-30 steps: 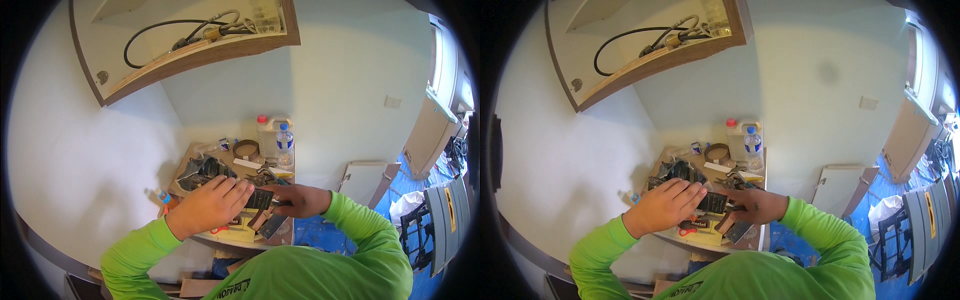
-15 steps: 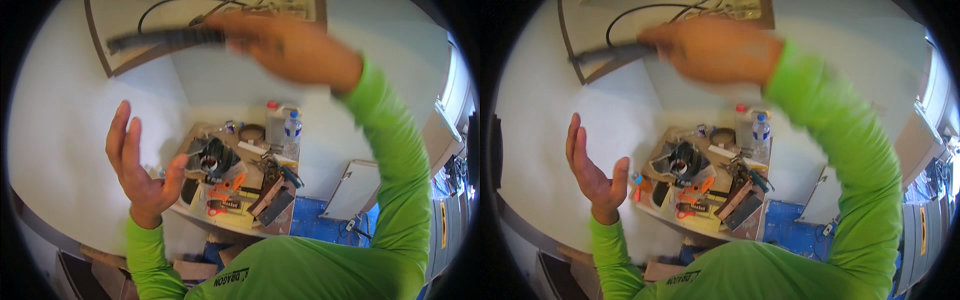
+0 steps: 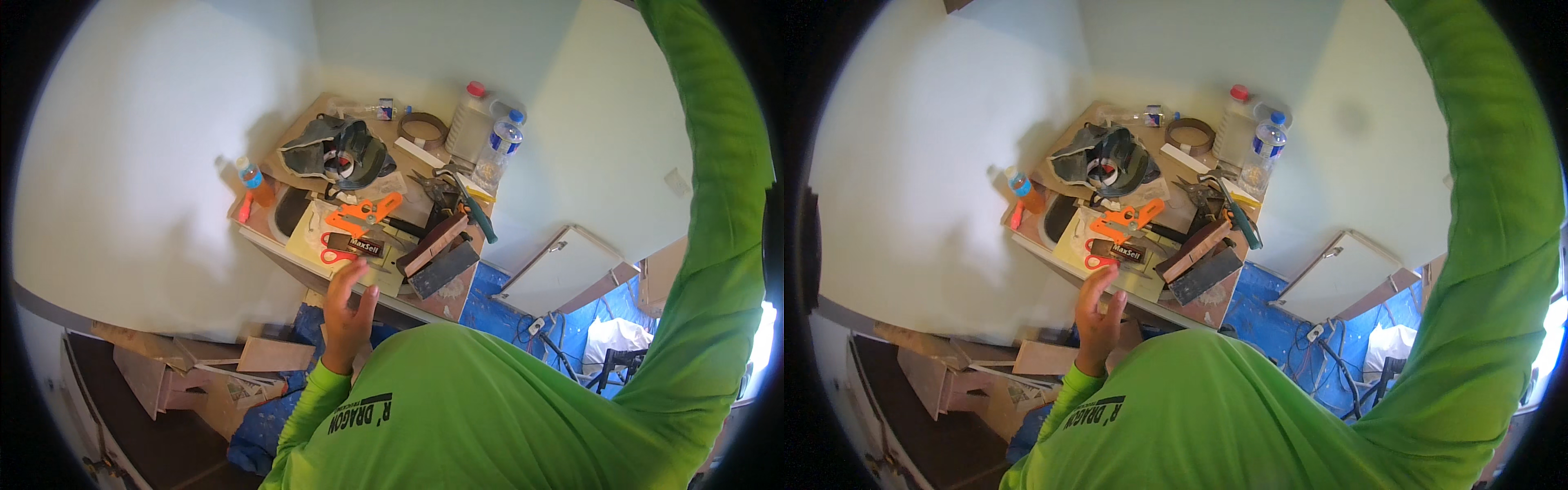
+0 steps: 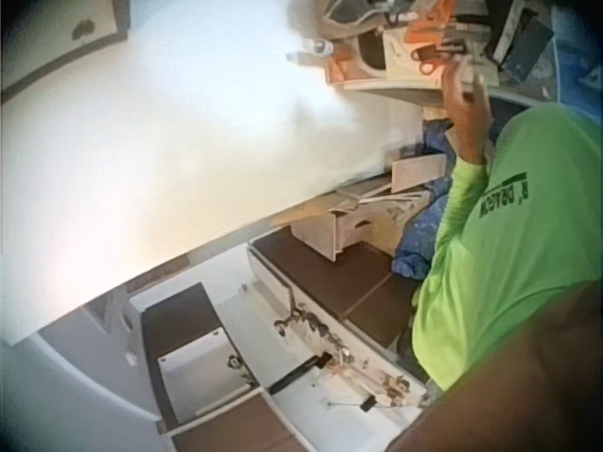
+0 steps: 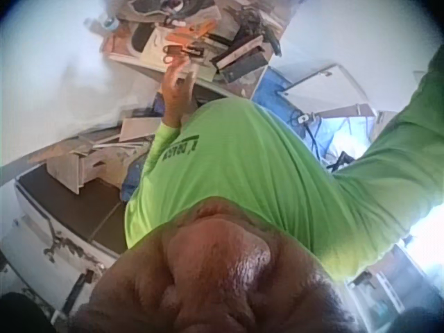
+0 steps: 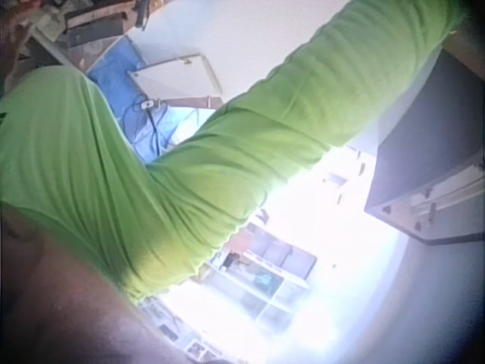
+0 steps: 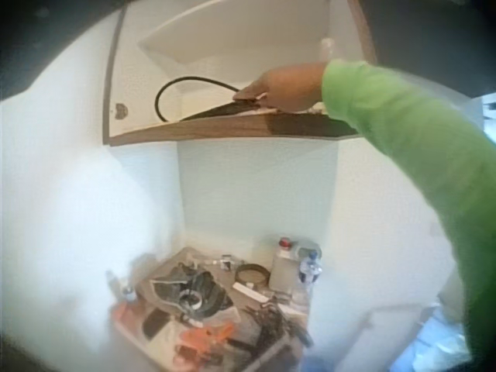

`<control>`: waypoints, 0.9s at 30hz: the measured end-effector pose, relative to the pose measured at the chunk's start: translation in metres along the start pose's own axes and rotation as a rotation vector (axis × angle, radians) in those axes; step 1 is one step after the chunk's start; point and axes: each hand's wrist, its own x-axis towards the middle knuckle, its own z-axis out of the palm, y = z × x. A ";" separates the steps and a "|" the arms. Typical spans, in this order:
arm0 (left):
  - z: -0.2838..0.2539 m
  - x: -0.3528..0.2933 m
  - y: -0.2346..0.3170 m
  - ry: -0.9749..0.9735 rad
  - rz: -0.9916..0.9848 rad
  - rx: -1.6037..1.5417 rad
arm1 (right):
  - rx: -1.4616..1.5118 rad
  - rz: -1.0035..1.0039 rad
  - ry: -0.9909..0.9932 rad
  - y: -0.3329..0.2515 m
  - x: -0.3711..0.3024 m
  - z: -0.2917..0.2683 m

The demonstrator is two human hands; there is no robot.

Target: The person uses a hammer to tap a wooden trim piece onto a wall-mounted cabinet, then uses a staple gun to secure the trim. They also use a utility knife to trim excess material and a hammer to adjust the fit of the trim piece.

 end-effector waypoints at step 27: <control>0.014 -0.007 -0.006 -0.210 -0.378 -0.201 | 1.852 0.411 1.185 0.006 -0.143 0.139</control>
